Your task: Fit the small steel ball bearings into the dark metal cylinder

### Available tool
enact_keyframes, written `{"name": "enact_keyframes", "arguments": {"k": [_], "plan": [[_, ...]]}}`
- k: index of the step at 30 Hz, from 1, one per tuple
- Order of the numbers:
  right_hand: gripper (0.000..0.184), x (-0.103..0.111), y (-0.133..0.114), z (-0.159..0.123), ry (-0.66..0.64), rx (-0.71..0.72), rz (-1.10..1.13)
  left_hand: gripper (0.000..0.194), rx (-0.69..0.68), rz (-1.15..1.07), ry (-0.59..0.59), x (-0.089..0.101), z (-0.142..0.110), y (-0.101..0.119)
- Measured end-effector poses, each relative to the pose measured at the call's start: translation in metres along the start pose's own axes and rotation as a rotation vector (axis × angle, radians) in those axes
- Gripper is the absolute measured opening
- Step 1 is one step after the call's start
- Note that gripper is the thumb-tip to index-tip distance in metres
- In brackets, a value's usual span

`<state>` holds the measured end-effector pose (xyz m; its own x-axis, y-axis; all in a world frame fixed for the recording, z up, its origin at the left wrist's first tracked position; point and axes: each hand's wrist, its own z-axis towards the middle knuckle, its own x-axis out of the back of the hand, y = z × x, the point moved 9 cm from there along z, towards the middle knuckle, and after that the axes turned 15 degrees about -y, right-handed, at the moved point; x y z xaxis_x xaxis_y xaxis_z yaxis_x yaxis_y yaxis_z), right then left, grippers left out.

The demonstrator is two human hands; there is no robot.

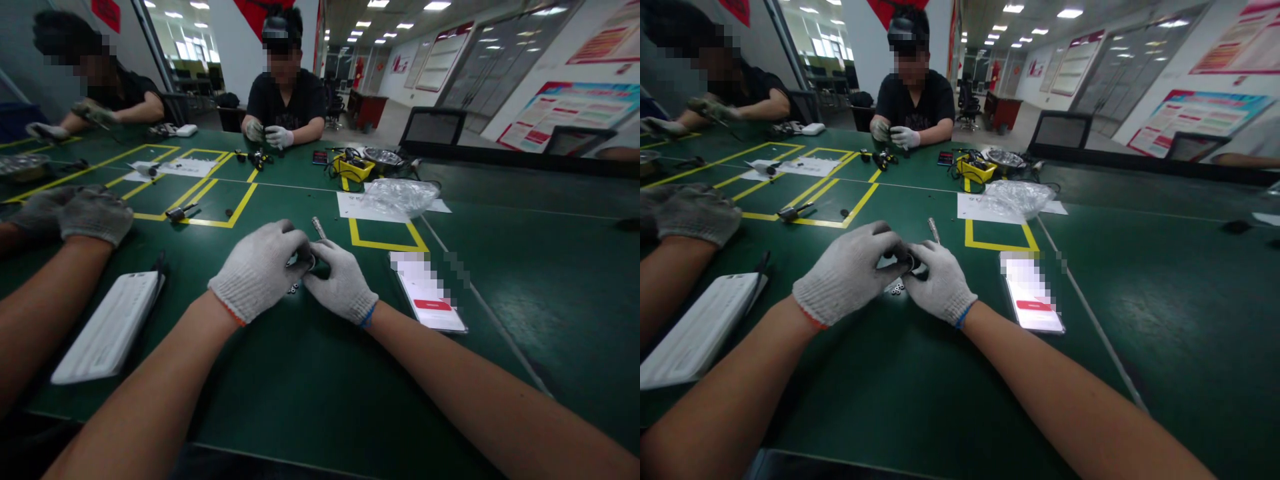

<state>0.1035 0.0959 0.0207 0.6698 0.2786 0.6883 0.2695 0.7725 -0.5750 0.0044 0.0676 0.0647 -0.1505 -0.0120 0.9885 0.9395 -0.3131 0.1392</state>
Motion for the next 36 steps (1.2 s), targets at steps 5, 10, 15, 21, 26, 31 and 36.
{"name": "enact_keyframes", "arguments": {"k": [5,10,15,21,26,31,36], "plan": [[0.035,0.002,0.003,-0.001,0.034,-0.009,-0.01,0.021,-0.069,0.13,-0.068,-0.007,0.001,0.007],[0.034,0.001,0.004,-0.002,0.033,-0.009,-0.012,0.021,-0.072,0.058,-0.107,-0.011,0.004,0.004],[0.032,0.0,0.005,-0.001,0.012,-0.034,-0.029,0.023,-0.019,0.065,-0.107,-0.012,0.005,0.005],[0.027,-0.003,0.006,-0.001,-0.006,-0.038,-0.046,0.027,-0.02,0.131,-0.127,-0.012,0.004,0.01],[0.028,-0.003,0.006,-0.001,-0.022,-0.036,-0.025,0.024,-0.05,0.122,-0.134,-0.011,0.002,0.01],[0.03,-0.002,0.006,0.0,-0.02,-0.039,-0.023,0.026,-0.02,0.14,-0.14,-0.011,0.003,0.009],[0.032,-0.004,0.008,0.0,-0.023,-0.047,-0.029,0.031,0.006,0.16,-0.122,-0.011,0.003,0.008]]}}
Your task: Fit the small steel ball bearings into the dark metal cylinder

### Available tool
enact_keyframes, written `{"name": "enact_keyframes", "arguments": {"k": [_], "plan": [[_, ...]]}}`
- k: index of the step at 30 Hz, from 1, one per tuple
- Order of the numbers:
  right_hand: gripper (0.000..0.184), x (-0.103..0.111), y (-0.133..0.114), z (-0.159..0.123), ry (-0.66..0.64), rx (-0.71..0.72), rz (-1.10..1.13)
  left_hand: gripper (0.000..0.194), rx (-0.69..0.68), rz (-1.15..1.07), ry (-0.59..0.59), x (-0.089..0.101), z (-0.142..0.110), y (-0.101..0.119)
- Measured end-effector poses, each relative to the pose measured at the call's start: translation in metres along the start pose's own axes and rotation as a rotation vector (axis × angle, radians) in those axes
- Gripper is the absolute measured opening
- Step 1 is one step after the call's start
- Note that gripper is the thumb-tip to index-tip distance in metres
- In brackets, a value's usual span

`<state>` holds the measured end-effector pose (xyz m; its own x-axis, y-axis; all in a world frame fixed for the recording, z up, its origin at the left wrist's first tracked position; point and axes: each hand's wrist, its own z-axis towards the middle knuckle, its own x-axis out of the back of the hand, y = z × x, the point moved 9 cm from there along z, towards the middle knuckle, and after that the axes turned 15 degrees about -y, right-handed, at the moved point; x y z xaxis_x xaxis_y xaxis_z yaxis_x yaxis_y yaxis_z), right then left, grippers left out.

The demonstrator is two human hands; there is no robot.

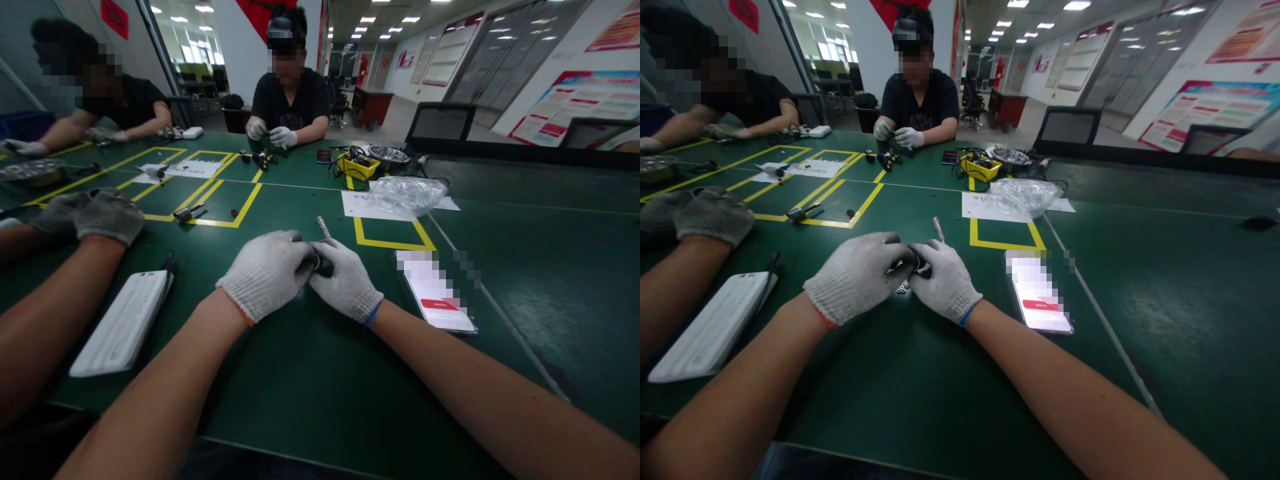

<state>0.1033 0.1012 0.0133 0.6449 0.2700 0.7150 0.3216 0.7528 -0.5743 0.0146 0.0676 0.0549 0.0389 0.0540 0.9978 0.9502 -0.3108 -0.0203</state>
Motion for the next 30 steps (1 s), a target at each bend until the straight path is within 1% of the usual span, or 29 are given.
{"name": "enact_keyframes", "arguments": {"k": [5,10,13,17,20,30], "plan": [[0.032,0.0,0.001,0.0,0.006,-0.014,-0.036,0.032,0.008,0.014,-0.004,0.001,0.0,0.001],[0.028,-0.001,-0.001,0.0,-0.012,-0.01,-0.032,0.028,0.055,-0.033,0.006,0.004,0.0,-0.005],[0.028,0.0,-0.002,0.0,-0.012,-0.005,-0.037,0.025,0.047,-0.082,0.02,0.004,0.0,-0.008],[0.028,0.0,-0.002,0.001,-0.012,-0.005,-0.034,0.019,0.044,-0.163,0.077,0.005,0.0,-0.015],[0.028,-0.001,-0.002,0.0,-0.011,-0.002,-0.024,0.017,0.055,-0.204,0.083,0.004,0.001,-0.018],[0.026,0.0,-0.002,0.001,-0.012,-0.002,-0.023,0.016,0.035,-0.254,0.112,0.003,0.001,-0.018]]}}
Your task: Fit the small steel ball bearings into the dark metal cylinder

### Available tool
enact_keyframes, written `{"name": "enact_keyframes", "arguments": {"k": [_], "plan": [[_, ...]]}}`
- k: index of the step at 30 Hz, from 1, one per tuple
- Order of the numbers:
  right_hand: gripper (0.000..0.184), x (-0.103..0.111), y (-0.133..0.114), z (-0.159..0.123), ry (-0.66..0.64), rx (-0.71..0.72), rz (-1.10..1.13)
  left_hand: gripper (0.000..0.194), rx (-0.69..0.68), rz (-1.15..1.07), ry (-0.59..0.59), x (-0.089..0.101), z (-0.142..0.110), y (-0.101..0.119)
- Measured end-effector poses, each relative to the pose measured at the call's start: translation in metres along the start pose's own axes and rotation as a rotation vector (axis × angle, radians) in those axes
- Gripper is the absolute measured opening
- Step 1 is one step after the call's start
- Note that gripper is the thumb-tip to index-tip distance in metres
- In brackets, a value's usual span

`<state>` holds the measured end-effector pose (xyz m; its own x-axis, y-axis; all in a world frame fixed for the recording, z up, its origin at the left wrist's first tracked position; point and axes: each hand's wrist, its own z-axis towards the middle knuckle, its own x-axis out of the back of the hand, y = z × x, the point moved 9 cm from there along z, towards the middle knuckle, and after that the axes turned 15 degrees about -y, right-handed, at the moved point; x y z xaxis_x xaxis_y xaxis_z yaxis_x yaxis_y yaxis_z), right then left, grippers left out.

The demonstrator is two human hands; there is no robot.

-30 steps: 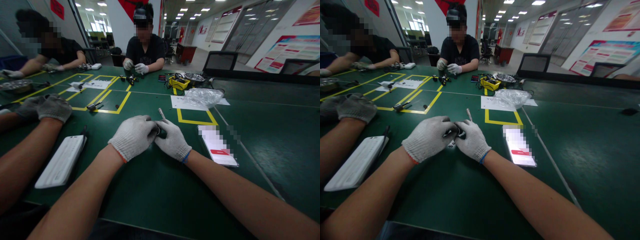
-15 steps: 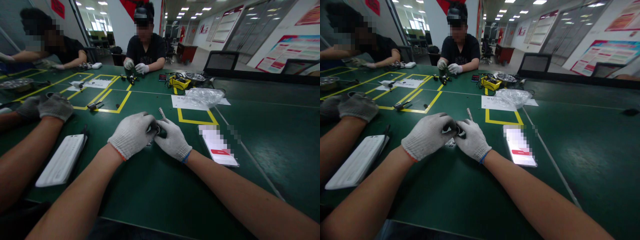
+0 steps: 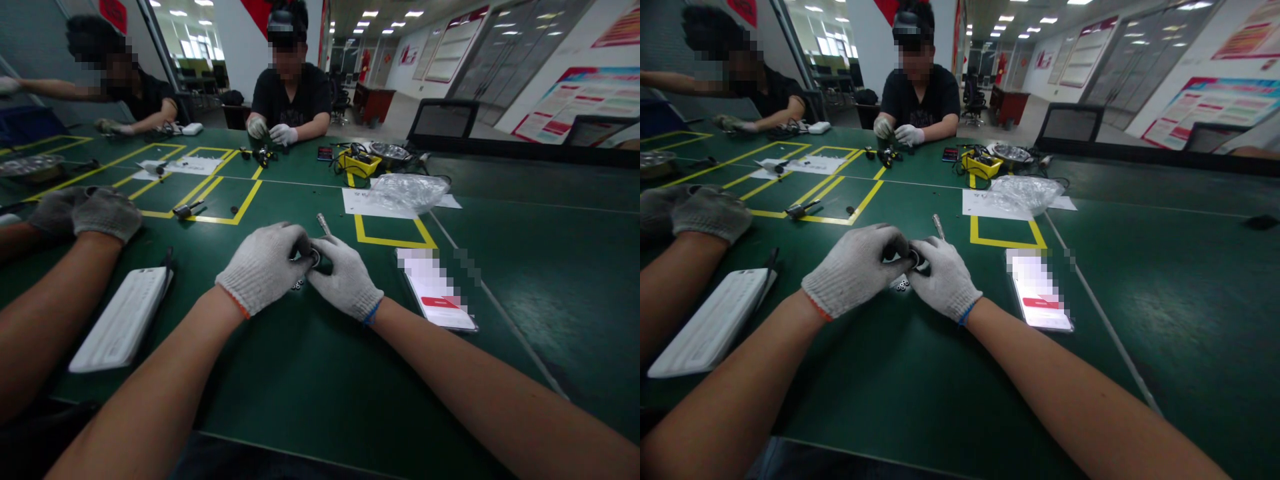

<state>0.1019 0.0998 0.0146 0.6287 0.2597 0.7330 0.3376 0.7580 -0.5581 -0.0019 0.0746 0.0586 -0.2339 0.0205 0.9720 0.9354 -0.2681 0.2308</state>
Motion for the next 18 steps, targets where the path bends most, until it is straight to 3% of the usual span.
{"name": "enact_keyframes", "arguments": {"k": [9,18], "plan": [[0.023,0.002,-0.001,0.0,0.001,-0.01,0.022,0.016,-0.075,-0.217,0.019,0.01,-0.005,-0.005],[0.029,0.001,0.001,0.0,0.005,-0.001,0.037,0.013,-0.065,-0.074,-0.027,0.005,-0.003,0.0]]}}
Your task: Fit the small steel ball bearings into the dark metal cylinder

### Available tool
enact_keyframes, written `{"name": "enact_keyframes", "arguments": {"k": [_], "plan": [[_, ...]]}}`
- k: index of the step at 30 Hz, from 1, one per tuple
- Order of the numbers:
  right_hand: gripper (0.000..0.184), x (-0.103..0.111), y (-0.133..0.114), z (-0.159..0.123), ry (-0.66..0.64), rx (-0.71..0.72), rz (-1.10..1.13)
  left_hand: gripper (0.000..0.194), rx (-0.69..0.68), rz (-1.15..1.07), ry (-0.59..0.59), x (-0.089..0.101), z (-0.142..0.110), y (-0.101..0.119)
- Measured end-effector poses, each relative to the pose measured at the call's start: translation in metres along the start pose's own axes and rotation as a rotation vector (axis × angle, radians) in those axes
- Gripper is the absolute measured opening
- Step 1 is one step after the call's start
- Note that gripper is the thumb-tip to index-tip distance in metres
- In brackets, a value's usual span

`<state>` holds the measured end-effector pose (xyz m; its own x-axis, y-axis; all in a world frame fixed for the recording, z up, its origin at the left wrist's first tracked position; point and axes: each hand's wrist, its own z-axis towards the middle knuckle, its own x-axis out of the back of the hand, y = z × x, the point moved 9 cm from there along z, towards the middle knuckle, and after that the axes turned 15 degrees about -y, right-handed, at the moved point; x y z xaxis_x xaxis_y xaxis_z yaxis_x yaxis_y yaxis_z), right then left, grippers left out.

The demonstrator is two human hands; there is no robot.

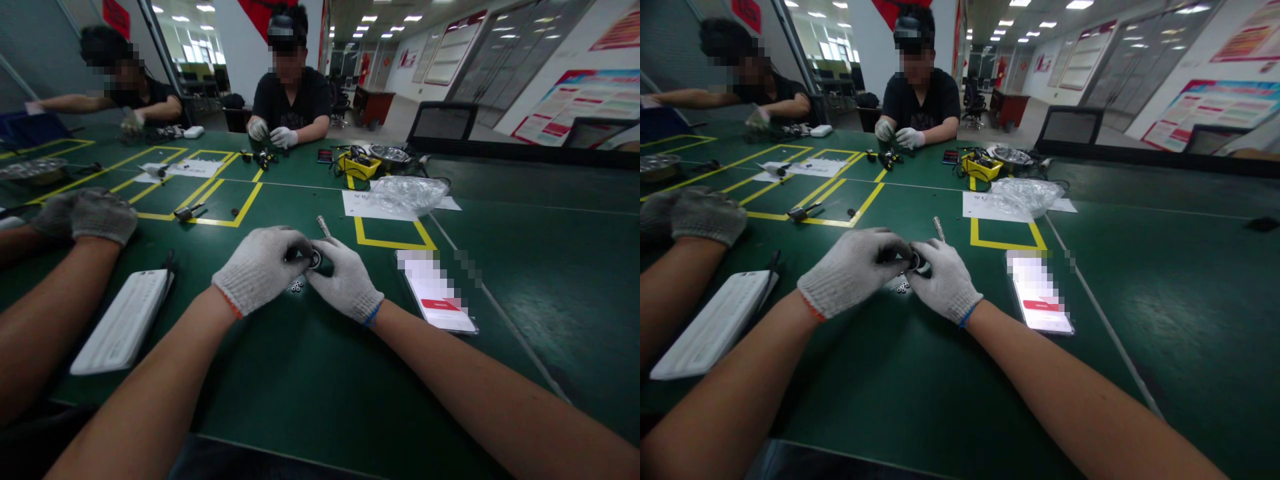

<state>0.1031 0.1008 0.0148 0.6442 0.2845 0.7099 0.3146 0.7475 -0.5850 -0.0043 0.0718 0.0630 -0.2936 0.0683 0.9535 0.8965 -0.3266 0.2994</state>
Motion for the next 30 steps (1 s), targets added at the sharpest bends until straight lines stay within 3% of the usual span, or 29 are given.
{"name": "enact_keyframes", "arguments": {"k": [9,30], "plan": [[0.026,-0.0018,-0.0037,0.0004,-0.037,0.006,-0.03,0.014,0.054,0.14,-0.046,-0.0042,0.0007,0.0014],[0.027,-0.0007,0.0018,0.0023,-0.004,0.008,0.043,0.022,0.085,0.144,-0.02,-0.0084,0.004,0.0008]]}}
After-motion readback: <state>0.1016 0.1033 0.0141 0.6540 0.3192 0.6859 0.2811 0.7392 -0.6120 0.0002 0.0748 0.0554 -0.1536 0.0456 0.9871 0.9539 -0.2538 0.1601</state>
